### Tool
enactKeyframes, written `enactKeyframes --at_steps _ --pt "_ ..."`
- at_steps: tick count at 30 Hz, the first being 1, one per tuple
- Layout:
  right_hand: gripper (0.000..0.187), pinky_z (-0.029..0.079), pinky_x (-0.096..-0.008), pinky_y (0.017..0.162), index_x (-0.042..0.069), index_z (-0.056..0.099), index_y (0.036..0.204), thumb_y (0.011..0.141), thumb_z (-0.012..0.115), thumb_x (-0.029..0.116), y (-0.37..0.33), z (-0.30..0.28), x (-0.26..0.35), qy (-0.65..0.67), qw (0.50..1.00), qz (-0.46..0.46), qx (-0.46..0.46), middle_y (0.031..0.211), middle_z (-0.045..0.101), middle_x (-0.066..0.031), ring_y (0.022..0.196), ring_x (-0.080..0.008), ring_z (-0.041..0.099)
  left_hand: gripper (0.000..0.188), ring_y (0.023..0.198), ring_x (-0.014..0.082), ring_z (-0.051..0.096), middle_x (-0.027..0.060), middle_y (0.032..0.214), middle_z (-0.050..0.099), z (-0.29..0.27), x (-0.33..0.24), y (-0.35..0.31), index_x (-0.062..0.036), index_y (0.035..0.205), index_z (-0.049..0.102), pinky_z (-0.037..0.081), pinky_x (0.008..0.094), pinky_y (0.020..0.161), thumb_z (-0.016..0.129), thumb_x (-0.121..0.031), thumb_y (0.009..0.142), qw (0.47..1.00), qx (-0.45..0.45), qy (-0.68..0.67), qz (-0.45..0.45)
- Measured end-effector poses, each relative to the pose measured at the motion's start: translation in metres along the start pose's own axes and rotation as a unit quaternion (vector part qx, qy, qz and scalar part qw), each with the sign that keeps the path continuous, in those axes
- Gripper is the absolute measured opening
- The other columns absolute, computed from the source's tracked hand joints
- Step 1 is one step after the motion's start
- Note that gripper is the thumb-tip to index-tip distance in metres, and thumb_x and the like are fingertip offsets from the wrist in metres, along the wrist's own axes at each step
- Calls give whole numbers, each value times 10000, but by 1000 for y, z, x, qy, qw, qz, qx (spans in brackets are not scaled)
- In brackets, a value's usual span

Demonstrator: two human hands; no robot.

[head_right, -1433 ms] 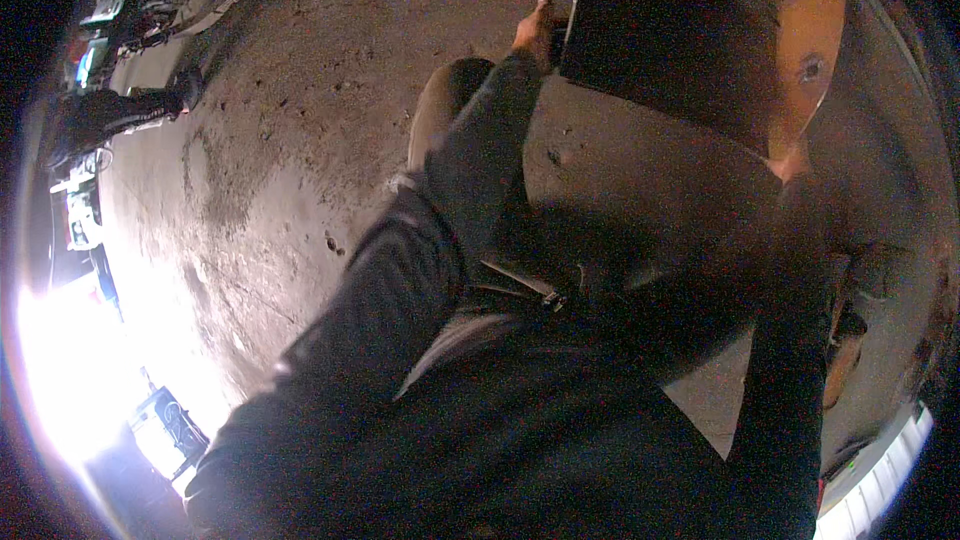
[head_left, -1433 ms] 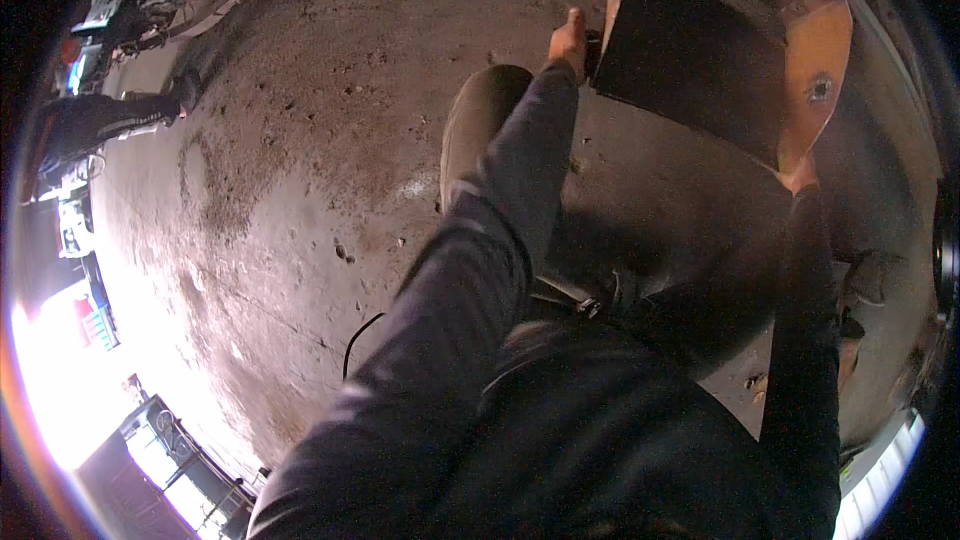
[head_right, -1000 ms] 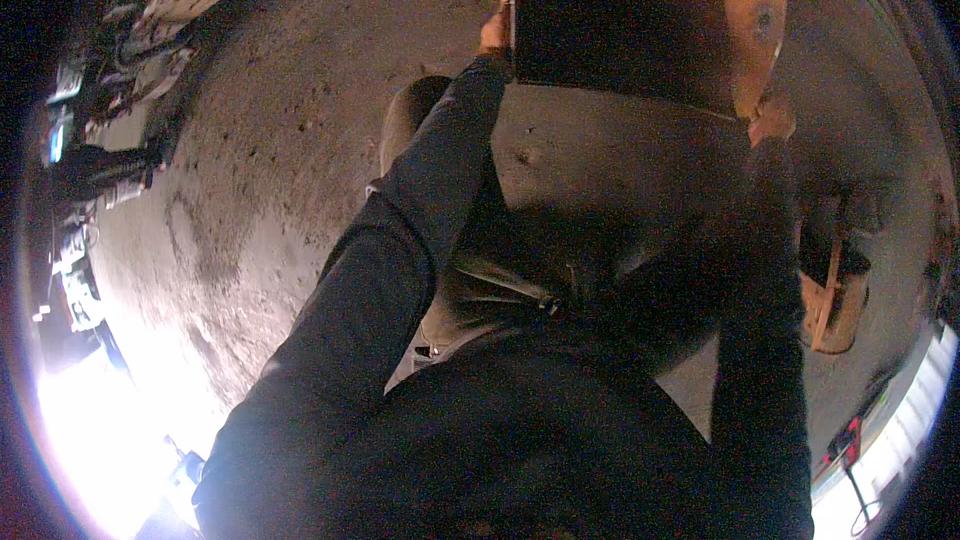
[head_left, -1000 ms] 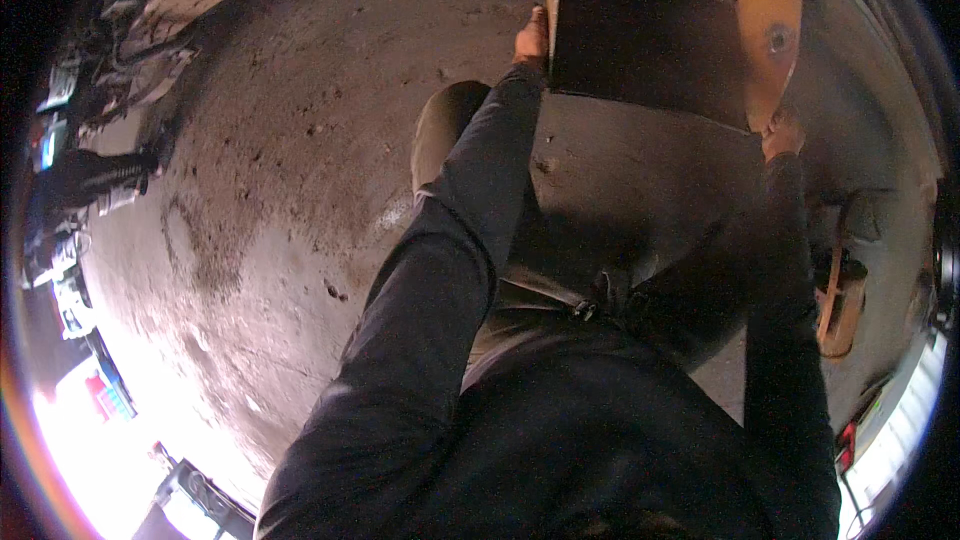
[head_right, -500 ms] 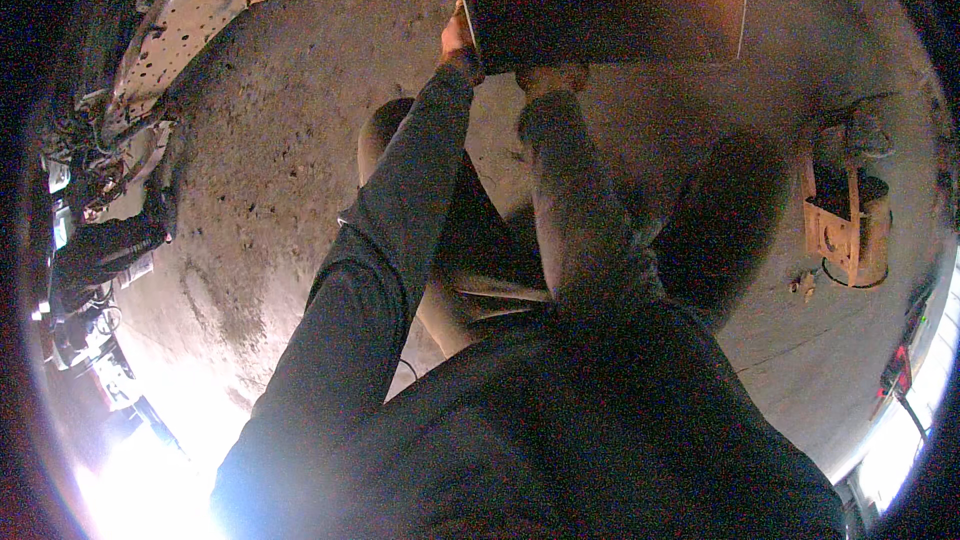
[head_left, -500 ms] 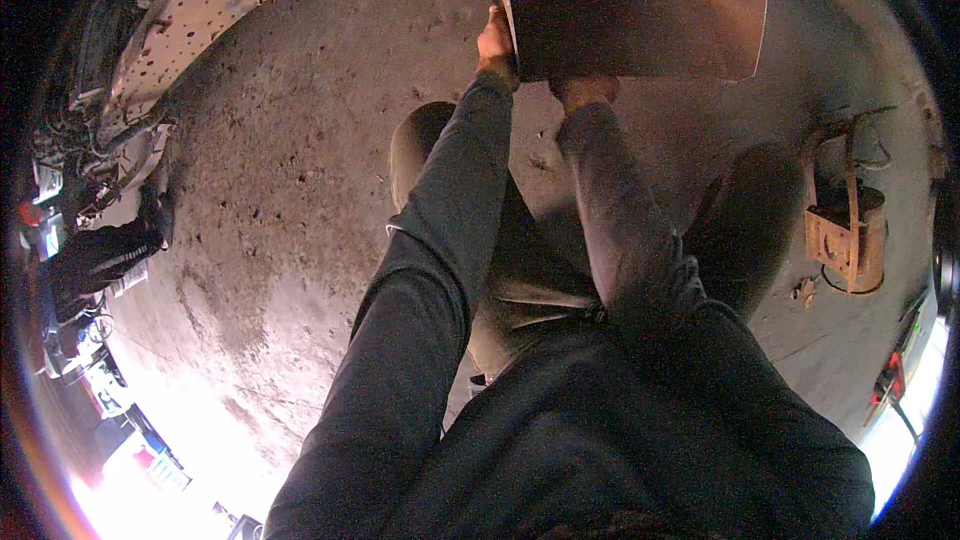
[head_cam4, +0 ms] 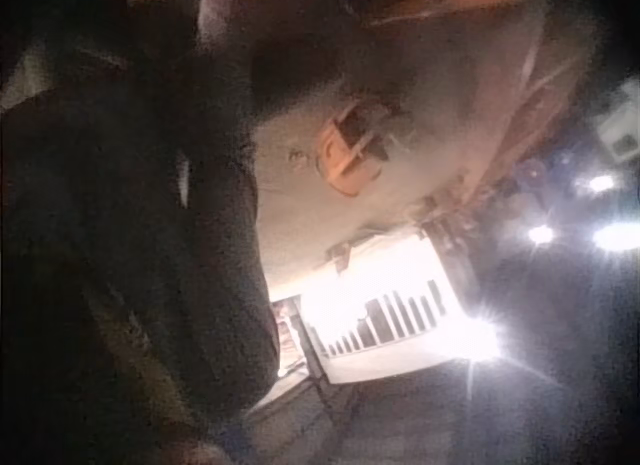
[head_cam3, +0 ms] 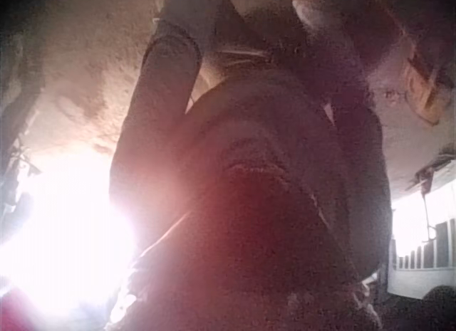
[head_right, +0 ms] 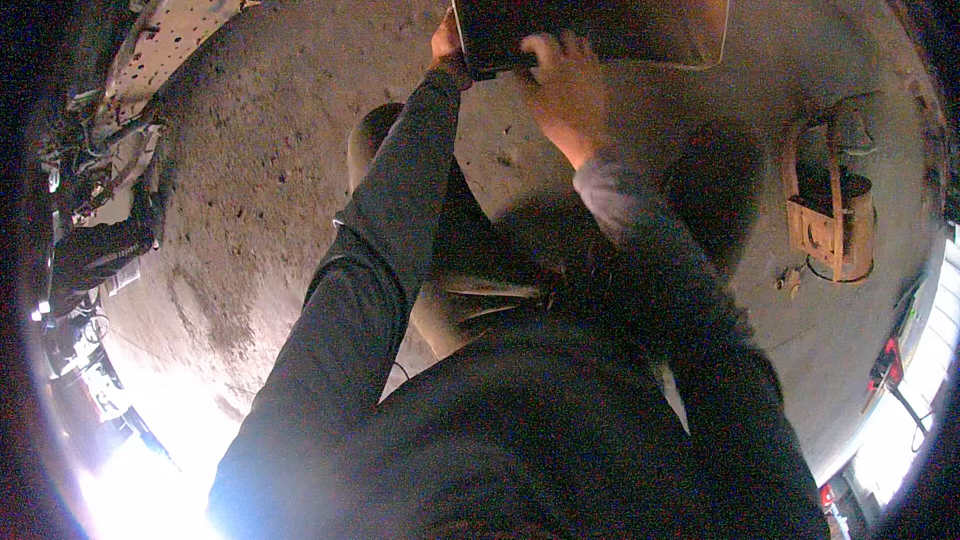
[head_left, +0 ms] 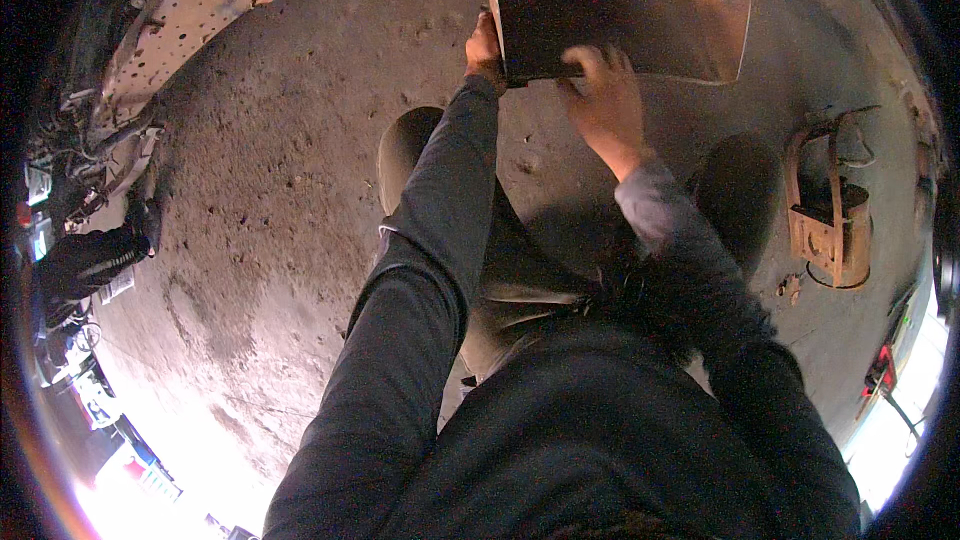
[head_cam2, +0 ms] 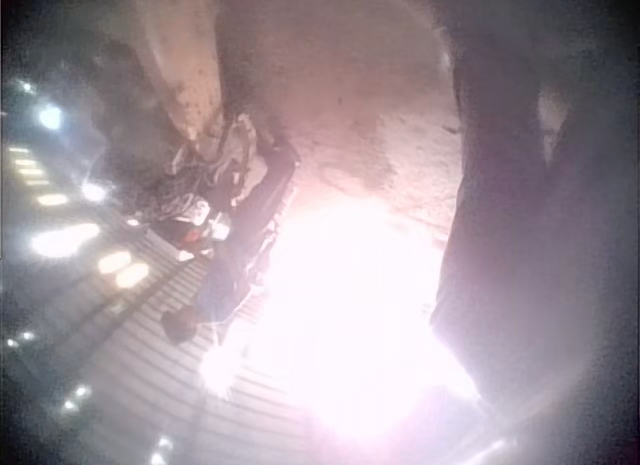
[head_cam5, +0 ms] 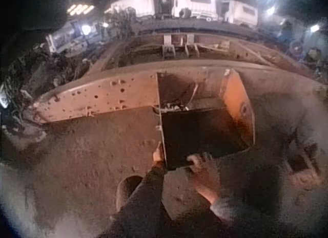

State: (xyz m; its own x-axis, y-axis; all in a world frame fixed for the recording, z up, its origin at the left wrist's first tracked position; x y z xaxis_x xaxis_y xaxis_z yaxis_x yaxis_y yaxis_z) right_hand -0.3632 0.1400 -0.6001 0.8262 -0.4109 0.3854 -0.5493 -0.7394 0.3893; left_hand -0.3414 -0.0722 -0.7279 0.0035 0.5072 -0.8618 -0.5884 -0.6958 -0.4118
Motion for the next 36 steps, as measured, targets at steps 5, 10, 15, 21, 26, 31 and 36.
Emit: enactKeyframes --at_steps 5,10,15,21,26,31,36 --pt "401 449 -509 931 92 584 1143 813 704 286 30 38 17 -91 987 -96 94 1125 612 -146 1104 -379 552 555 875 245 646 95 1015 681 4 -17 -8 -12 1205 615 512 396 721 414 -494 1016 999 27 -35 25" --pt "351 460 -520 901 93 590 1109 822 687 269 19 67 7 -55 985 -69 149 1051 608 -137 1066 -366 562 416 855 248 683 83 1022 708 6 -15 -9 -76 1178 644 540 388 728 430 -396 1023 997 -29 -19 -72" --pt "300 466 -517 876 93 598 1078 831 668 249 15 68 6 -76 985 -69 140 1054 609 -125 1060 -360 567 443 782 243 681 78 971 711 7 -8 -5 -62 1119 658 543 384 668 463 -442 1004 997 10 -69 -31" --pt "282 466 -524 873 90 608 1069 828 663 225 18 73 5 -25 988 -48 145 1027 638 -147 1023 -378 585 570 914 252 638 93 1046 678 -6 -8 -4 -3 1193 622 500 391 787 408 -503 1022 998 12 56 6" --pt "240 509 -498 830 103 644 1027 803 638 188 25 56 0 6 986 -134 96 985 667 -152 961 -368 629 589 948 254 654 107 1134 666 5 -15 -27 -24 1210 620 542 407 797 444 -540 988 982 71 -166 -62" --pt "167 523 -361 736 79 689 962 868 669 216 37 -63 -68 166 986 11 27 873 676 -80 815 -225 658 547 1006 288 656 110 1216 649 12 -23 -29 -54 1268 594 546 450 850 460 -498 977 986 60 -138 -75" --pt "165 492 -317 564 82 699 849 851 660 243 57 -183 -228 380 814 385 -212 780 673 -61 655 -141 622 529 1061 303 641 109 1234 646 4 -14 -25 -70 1286 592 531 449 913 487 -477 966 975 93 -190 -70"
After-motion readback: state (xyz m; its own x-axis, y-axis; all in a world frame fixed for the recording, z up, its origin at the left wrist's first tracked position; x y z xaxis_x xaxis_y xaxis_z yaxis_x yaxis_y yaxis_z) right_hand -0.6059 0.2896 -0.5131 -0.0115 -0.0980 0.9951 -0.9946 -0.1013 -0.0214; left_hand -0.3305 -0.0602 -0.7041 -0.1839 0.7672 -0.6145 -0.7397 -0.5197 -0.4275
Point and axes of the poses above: each hand's wrist, its own y-axis towards the middle knuckle, its own z-axis out of the palm, x = y × z, the point moved 1 cm from there along y, towards the middle knuckle
